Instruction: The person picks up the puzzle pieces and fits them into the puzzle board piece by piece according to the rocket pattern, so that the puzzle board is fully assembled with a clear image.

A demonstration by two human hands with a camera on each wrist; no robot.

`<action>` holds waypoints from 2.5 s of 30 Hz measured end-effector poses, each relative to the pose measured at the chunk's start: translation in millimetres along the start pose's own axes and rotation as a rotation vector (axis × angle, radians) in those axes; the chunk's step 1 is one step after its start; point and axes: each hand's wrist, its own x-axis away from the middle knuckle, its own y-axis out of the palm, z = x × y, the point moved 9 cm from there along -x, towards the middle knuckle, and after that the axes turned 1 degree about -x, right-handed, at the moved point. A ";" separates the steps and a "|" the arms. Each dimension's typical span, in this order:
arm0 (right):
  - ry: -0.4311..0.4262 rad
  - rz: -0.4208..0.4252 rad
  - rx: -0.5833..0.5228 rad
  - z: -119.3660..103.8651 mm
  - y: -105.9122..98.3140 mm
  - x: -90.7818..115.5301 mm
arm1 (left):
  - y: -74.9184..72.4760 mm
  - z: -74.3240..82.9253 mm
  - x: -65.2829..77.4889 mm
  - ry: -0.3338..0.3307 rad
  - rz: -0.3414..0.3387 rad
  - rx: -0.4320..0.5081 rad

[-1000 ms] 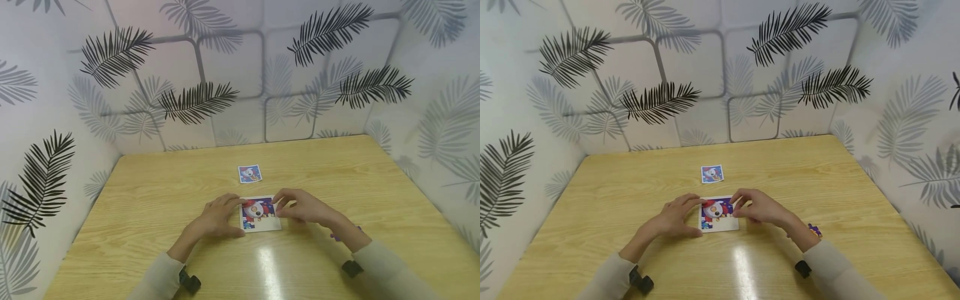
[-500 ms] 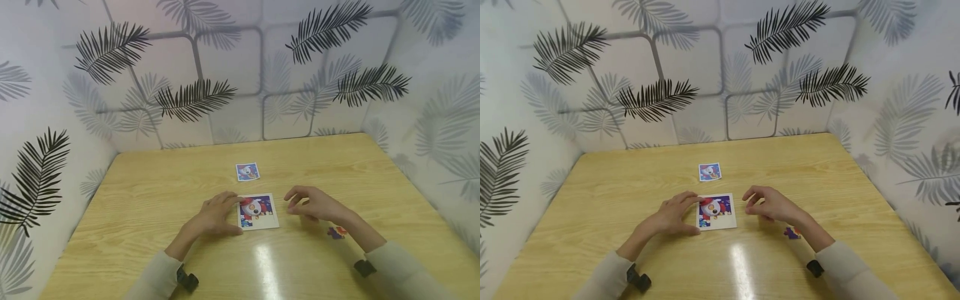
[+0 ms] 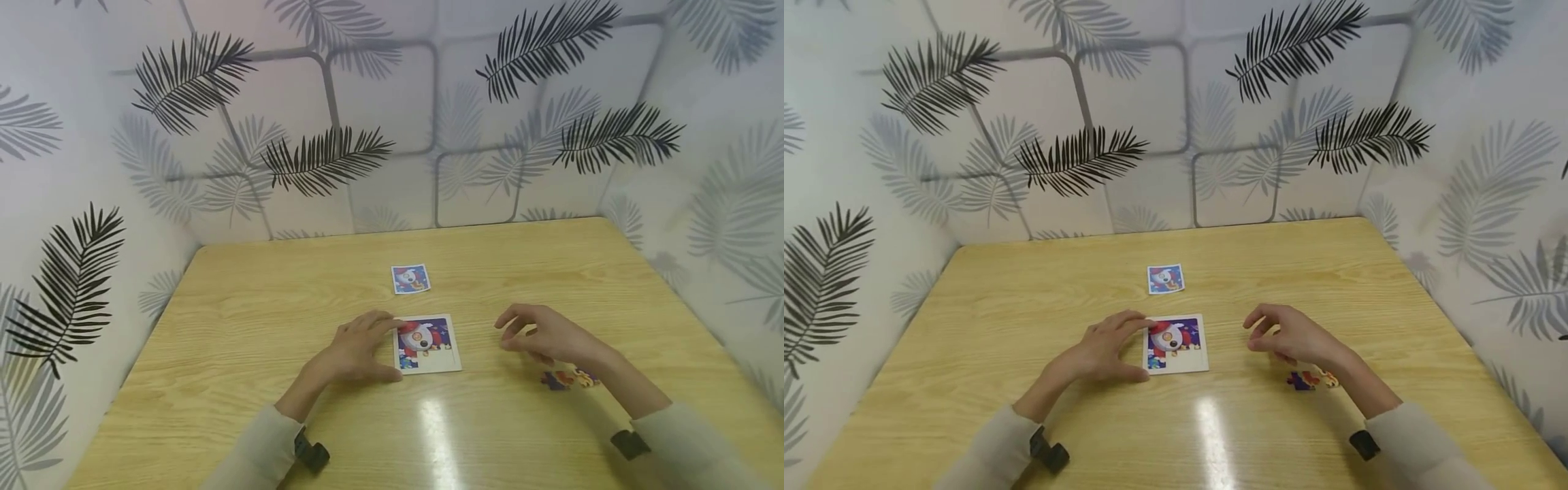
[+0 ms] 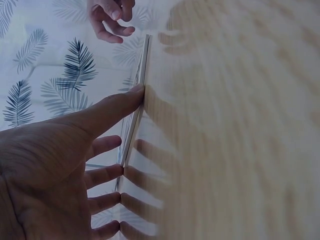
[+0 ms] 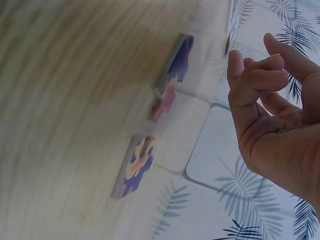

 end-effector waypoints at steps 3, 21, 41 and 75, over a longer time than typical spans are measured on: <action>0.009 -0.015 -0.020 4.4 -1.7 6.9 | 1.5 0.0 -0.7 -0.005 -0.007 0.004; 0.061 -0.065 -0.004 27.9 -15.5 37.6 | 1.3 5.1 -0.4 0.022 -0.015 0.003; 0.071 -0.081 0.025 35.6 -23.2 50.7 | -0.4 1.8 0.0 -0.014 -0.015 0.017; -0.061 0.007 0.226 29.8 -17.4 57.0 | -0.3 3.5 -0.4 -0.010 -0.024 0.012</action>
